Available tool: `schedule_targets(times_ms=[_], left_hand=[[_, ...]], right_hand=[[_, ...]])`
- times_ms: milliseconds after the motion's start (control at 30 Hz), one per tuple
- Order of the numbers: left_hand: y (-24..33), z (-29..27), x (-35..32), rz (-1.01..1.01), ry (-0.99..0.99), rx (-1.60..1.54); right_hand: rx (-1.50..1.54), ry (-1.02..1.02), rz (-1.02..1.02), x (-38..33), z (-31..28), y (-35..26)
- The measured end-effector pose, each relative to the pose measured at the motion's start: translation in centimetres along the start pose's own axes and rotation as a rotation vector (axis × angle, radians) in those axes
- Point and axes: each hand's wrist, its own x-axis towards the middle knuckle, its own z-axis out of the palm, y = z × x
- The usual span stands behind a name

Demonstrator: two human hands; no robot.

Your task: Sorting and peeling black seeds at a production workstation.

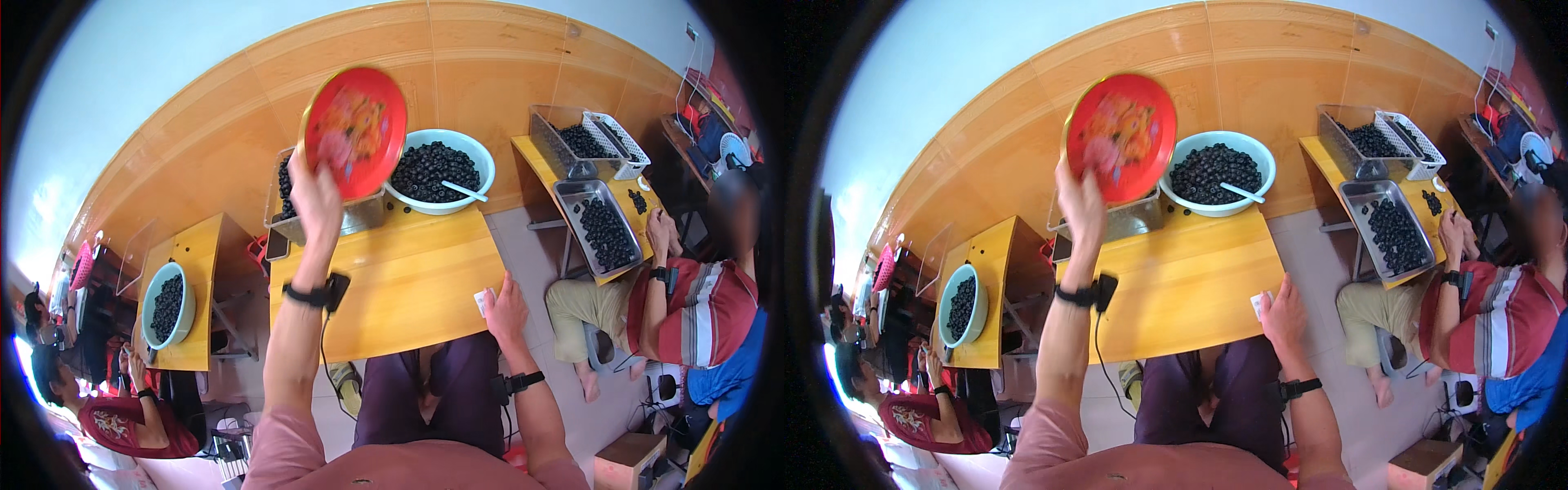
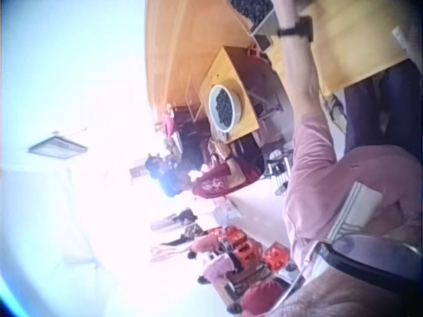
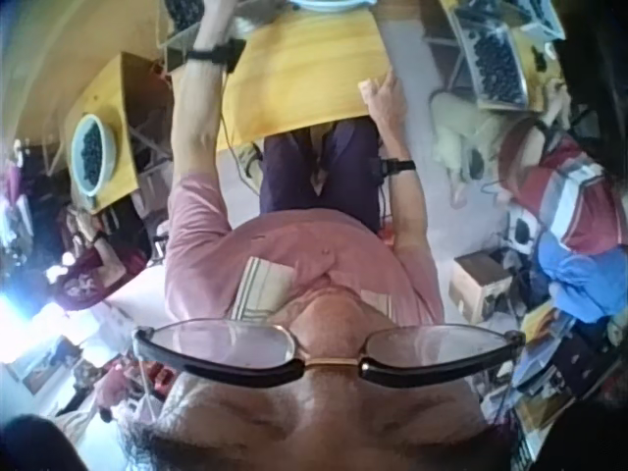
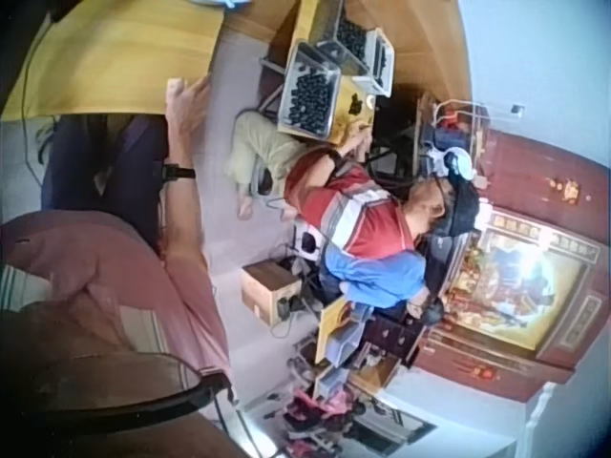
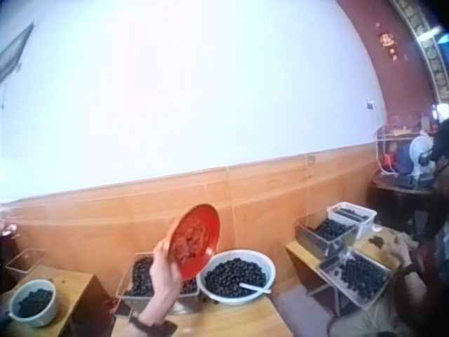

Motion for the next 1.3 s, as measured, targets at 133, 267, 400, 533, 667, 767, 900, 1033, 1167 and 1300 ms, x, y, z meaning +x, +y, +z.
schedule_targets(times_ms=[133, 267, 400, 533, 667, 767, 900, 1033, 1167, 1300], left_hand=[[-1.5, -9.9, -8.6, -0.283, -0.038, -0.214], [-3.3, -17.1, -17.6, -0.768, 0.031, -0.4], [-5.5, -20.1, -21.9, -0.95, 0.068, -0.392], [-6.8, -20.1, -22.9, -1.012, 0.073, -0.331], [-7.3, -19.7, -24.2, -0.912, 0.034, -0.089], [-6.5, -19.4, -24.4, -0.872, -0.037, 0.043], [-6.0, -19.2, -24.0, -0.911, 0.02, -0.134], [-6.9, -19.6, -24.5, -0.843, 0.028, -0.148], [-7.4, -19.2, -24.5, -0.855, 0.012, -0.03], [-7.1, -18.7, -24.2, -0.844, 0.005, 0.043]], right_hand=[[-0.007, 0.047, -0.074, 0.4, 0.7, 1.1], [0.041, -0.017, -0.432, 3.3, -0.3, -2.5], [0.204, -0.164, -0.706, 7.2, 1.1, -10.6], [0.065, -0.076, -0.818, 11.7, 5.6, -16.2], [0.044, -0.033, -0.902, 15.7, 9.3, -19.0], [0.071, -0.079, -0.85, 16.5, 11.1, -19.7], [-0.023, -0.192, -0.811, 16.3, 11.4, -19.4], [-0.006, -0.283, -0.714, 14.4, 10.3, -18.8], [0.031, -0.279, -0.705, 10.1, 8.2, -16.5], [0.065, -0.253, -0.841, 4.6, 5.5, -14.1]])
